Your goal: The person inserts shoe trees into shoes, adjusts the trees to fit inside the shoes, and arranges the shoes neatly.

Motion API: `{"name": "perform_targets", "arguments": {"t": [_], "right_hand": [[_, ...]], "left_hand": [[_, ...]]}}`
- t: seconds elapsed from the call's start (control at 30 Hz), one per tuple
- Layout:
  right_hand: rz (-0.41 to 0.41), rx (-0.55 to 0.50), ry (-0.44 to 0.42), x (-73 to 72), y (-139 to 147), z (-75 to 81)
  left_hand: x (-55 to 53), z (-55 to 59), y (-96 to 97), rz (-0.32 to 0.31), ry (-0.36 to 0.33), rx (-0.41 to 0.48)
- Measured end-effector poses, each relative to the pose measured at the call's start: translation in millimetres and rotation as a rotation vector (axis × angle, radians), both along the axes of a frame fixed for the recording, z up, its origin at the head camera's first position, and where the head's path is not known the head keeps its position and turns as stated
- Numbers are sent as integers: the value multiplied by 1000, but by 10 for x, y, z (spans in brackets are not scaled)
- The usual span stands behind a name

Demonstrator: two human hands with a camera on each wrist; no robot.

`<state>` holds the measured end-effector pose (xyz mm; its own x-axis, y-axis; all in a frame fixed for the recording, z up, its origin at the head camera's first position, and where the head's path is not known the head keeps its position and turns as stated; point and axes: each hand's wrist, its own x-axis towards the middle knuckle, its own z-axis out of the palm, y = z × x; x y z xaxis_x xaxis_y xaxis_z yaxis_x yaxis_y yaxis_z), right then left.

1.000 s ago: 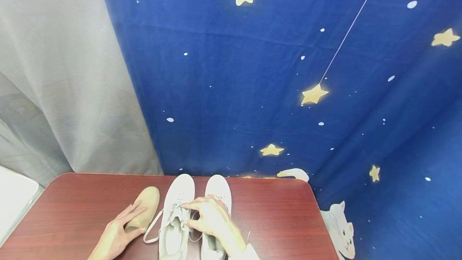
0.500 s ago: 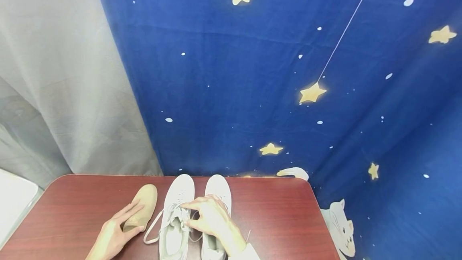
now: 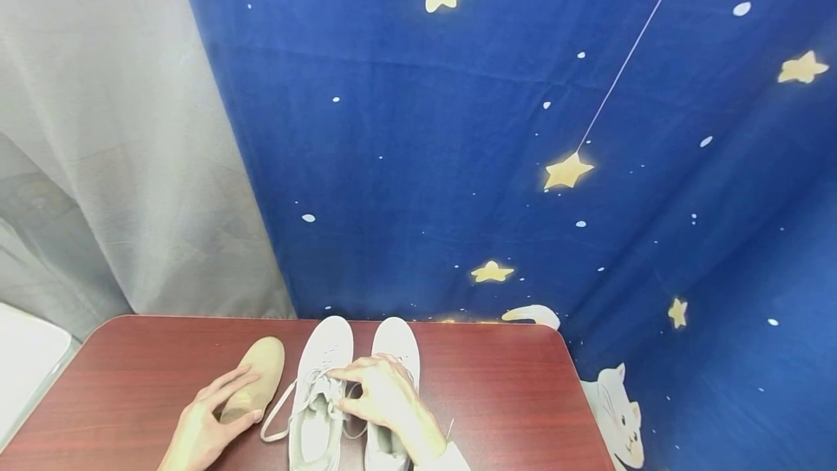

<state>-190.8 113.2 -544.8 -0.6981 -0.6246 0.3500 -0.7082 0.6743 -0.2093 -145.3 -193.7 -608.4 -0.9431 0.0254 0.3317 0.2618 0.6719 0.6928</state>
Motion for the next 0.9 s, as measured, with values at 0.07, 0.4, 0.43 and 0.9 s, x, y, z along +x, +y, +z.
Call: {"name": "perform_targets", "arguments": {"t": [0.07, 0.4, 0.43, 0.9], "right_hand": [[4, -1, 5, 0, -2, 0], [-10, 8, 1, -3, 6, 6], [-9, 7, 3, -2, 5, 3], [6, -12, 34, -6, 0, -11]], "left_hand": [[19, 10, 8, 22, -3, 14], [75, 55, 85, 76, -12, 14], [82, 62, 96, 81, -18, 19], [190, 68, 257, 160, -65, 65]]}}
